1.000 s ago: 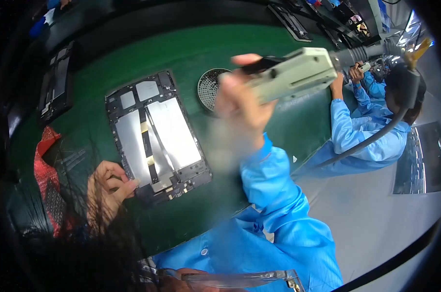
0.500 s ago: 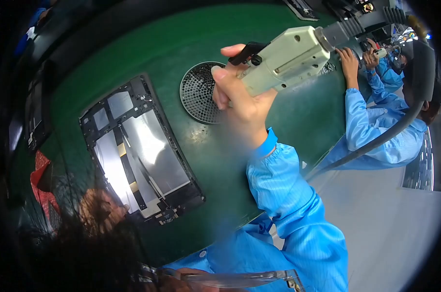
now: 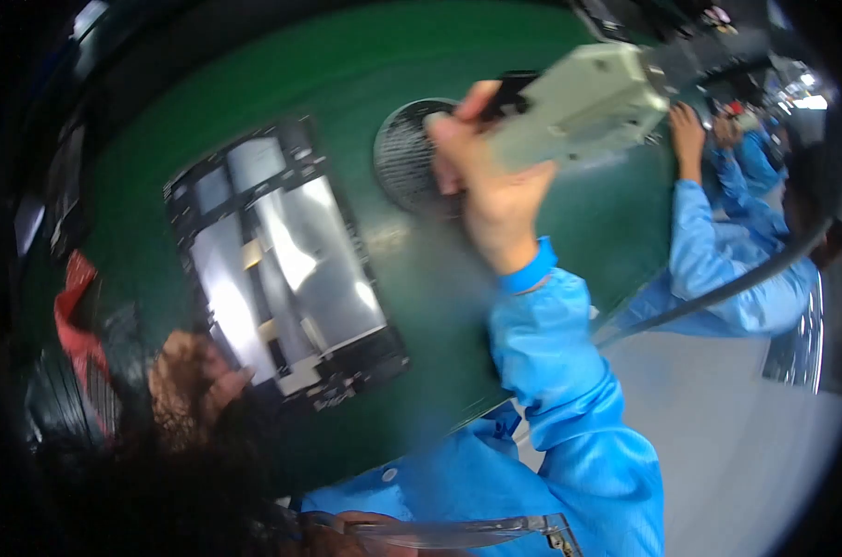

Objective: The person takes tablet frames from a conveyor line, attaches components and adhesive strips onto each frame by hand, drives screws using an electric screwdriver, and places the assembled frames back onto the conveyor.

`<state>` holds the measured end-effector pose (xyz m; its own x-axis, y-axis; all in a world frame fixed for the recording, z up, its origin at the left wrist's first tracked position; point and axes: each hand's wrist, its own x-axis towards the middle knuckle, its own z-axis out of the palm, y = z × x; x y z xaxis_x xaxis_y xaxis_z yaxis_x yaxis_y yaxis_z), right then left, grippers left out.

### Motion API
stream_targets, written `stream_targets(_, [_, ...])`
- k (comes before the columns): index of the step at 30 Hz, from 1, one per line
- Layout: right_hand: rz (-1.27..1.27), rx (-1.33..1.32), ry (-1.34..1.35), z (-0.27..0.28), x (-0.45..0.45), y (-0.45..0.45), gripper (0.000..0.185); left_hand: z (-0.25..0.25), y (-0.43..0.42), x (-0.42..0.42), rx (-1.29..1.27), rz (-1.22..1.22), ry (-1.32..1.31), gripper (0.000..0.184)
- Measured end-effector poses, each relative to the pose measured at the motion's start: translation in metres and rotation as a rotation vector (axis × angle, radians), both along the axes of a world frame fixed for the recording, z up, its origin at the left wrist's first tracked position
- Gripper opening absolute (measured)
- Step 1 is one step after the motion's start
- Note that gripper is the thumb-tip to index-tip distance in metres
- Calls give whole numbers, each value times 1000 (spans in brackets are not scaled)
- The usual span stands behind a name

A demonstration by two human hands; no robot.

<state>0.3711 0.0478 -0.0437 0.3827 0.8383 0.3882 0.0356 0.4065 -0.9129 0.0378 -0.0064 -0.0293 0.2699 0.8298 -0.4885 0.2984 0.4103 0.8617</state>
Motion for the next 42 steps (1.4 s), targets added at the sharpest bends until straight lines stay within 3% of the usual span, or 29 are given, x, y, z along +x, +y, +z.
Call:
stream_targets(4, [86,33,25,-6,-1,3,30,-9,0,-9,35,-16,-103,26])
stream_targets(6, [-32,74,20,-4,-5,3,35,-15,2,-14,24,-28,-176,25])
stream_targets(11, [310,202,322,23,-80,-21,42,-20,12,-19,-33,-22,-222,21])
stream_targets(13, [430,97,377,33,-119,-52,43,-13,4,-16,-2,-39,-221,21])
stream_targets(19, [542,-108,-3,27,-179,-76,40,-21,2,-19,90,-87,-198,20])
stream_targets(31, [467,-171,53,16,-182,-75,39,-24,0,-22,111,-86,-228,22])
stream_targets(42, [438,-212,-149,15,-183,-78,33,-25,-2,-23,107,-73,-227,19])
